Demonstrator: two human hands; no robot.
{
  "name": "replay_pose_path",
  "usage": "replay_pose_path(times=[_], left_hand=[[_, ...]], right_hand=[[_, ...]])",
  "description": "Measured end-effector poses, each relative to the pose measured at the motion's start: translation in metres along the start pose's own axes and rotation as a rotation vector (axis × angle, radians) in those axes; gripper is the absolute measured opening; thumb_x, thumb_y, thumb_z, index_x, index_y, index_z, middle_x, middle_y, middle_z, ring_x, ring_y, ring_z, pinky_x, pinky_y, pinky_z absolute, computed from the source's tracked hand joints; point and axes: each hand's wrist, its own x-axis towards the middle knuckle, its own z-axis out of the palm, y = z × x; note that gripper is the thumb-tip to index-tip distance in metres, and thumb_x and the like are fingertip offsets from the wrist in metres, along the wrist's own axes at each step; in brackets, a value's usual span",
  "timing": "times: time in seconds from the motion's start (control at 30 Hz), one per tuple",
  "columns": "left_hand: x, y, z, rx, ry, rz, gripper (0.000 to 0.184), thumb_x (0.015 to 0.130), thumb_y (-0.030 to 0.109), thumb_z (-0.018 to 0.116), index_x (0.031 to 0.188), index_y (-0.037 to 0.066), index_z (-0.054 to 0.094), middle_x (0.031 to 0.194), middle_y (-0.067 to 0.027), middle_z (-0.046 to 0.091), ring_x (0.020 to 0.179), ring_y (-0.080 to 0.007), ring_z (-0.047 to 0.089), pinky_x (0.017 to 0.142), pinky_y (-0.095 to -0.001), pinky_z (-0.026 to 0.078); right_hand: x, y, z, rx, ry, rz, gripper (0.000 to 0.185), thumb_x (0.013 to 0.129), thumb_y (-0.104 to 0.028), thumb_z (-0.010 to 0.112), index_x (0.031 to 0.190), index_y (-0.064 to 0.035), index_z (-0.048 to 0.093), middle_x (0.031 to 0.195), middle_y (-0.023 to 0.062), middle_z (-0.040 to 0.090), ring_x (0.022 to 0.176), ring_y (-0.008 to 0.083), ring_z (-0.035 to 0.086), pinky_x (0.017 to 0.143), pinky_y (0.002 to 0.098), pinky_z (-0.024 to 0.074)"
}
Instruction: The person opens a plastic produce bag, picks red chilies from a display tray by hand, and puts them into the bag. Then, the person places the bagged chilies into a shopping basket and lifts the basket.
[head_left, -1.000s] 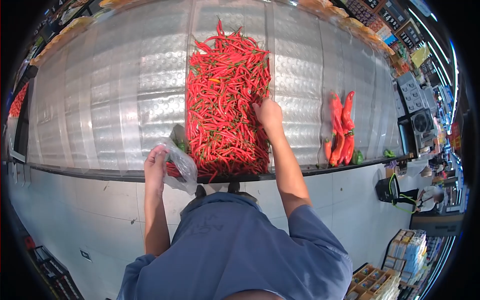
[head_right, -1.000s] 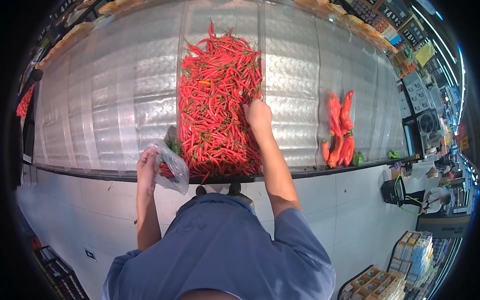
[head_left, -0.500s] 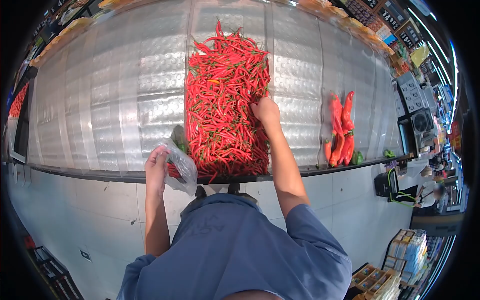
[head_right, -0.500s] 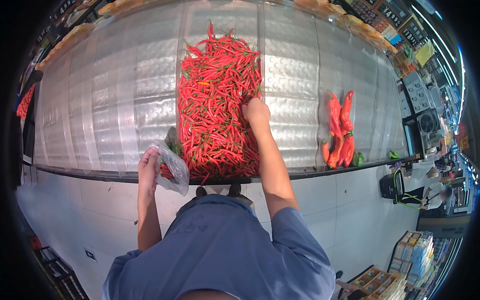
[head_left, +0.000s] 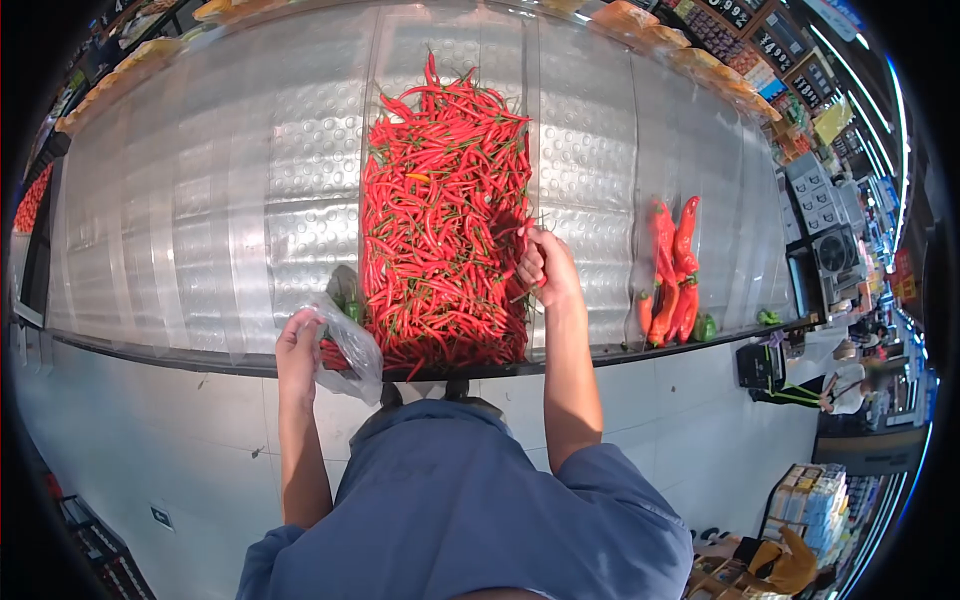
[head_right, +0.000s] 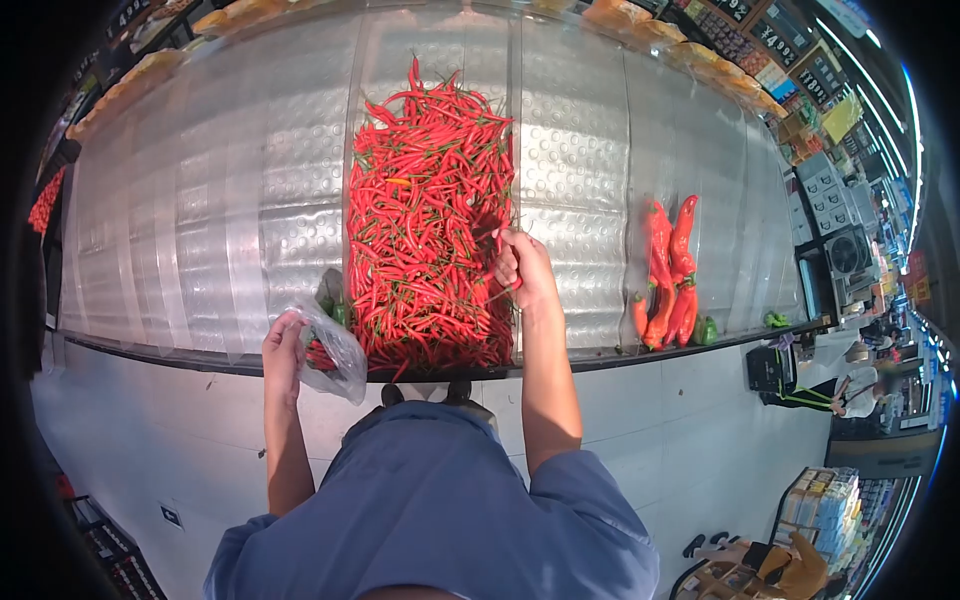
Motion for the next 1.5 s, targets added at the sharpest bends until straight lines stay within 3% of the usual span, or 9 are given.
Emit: replay_pose_path(times=[0.1,0.37,0.47,0.53,0.57,0.67,0.93,1.37,1.5], left_hand=[[0.000,0.001,0.003,0.019,0.012,-0.011,0.013,0.099,0.012,0.056,0.107,0.009,0.066,0.061,0.0087,0.048,0.044,0.0005,0.034,0.040,-0.0194,0.024],[0.010,-0.006,0.001,0.022,-0.035,-0.022,0.022,0.100,0.012,0.056,0.120,0.006,0.063,0.103,0.0024,0.067,0.050,0.0011,0.039,0.042,-0.0173,0.029],[0.011,-0.008,-0.001,0.033,-0.044,-0.014,0.024,0.100,0.012,0.055,0.123,0.006,0.062,0.101,0.0026,0.067,0.050,0.0017,0.039,0.042,-0.0162,0.029],[0.009,-0.009,-0.002,0.024,-0.032,-0.008,0.024,0.101,0.013,0.055,0.123,0.007,0.062,0.101,0.0021,0.068,0.050,0.0021,0.039,0.042,-0.0161,0.029],[0.010,-0.011,-0.003,0.011,-0.030,-0.018,0.024,0.101,0.013,0.055,0.122,0.007,0.062,0.101,0.0018,0.068,0.050,0.0019,0.039,0.042,-0.0163,0.028],[0.009,-0.012,-0.005,-0.017,-0.025,-0.022,0.024,0.100,0.012,0.056,0.122,0.007,0.062,0.102,0.0011,0.068,0.049,0.0015,0.039,0.042,-0.0167,0.028],[0.003,-0.008,-0.008,-0.043,-0.023,0.004,0.023,0.099,0.011,0.055,0.120,0.007,0.062,0.102,0.0006,0.069,0.049,0.0008,0.039,0.041,-0.0177,0.028],[-0.002,-0.004,-0.009,-0.047,0.000,-0.001,0.019,0.099,0.009,0.054,0.116,0.007,0.063,0.101,0.0013,0.068,0.049,0.0009,0.038,0.041,-0.0178,0.028],[-0.002,-0.002,-0.008,-0.033,0.005,0.002,0.019,0.099,0.009,0.054,0.116,0.007,0.063,0.101,0.0015,0.068,0.049,0.0009,0.038,0.042,-0.0175,0.028]], right_hand=[[-0.028,0.004,0.005,0.384,-0.187,-0.014,0.022,0.102,-0.020,0.048,0.098,-0.0024,0.060,0.051,-0.0037,0.035,0.035,0.0080,0.031,0.034,0.0243,0.0266],[-0.051,0.003,0.010,0.461,-0.300,-0.033,0.025,0.104,-0.021,0.047,0.092,-0.0019,0.060,0.051,-0.0036,0.036,0.035,0.0087,0.033,0.034,0.0252,0.0288],[-0.043,0.008,0.010,0.158,-0.178,-0.008,0.027,0.099,-0.028,0.059,0.093,-0.0018,0.064,0.054,-0.0023,0.048,0.039,0.0106,0.042,0.040,0.0255,0.0361],[-0.028,0.022,0.017,-0.925,0.265,-0.299,0.031,0.094,-0.031,0.066,0.091,0.0000,0.069,0.064,0.0079,0.064,0.052,0.0190,0.060,0.053,0.0320,0.0490],[-0.025,0.024,0.017,-1.201,0.314,-0.364,0.031,0.090,-0.033,0.069,0.092,-0.0017,0.072,0.076,0.0180,0.071,0.070,0.0304,0.070,0.068,0.0398,0.0547],[-0.012,0.021,0.032,-1.636,0.299,-0.489,0.025,0.089,-0.030,0.069,0.096,-0.0069,0.073,0.078,0.0211,0.070,0.074,0.0368,0.070,0.069,0.0450,0.0551],[0.073,0.017,0.040,-1.888,0.583,-0.399,0.031,0.089,-0.030,0.067,0.091,0.0005,0.071,0.084,0.0231,0.071,0.081,0.0403,0.071,0.074,0.0481,0.0567],[0.090,0.010,0.030,-1.572,0.653,-0.189,0.044,0.079,-0.036,0.072,0.095,0.0048,0.072,0.092,0.0285,0.069,0.092,0.0445,0.068,0.085,0.0491,0.0534],[0.075,0.013,0.004,-1.350,0.628,-0.321,0.039,0.085,-0.035,0.070,0.086,0.0045,0.072,0.079,0.0204,0.071,0.071,0.0349,0.069,0.069,0.0444,0.0547]])
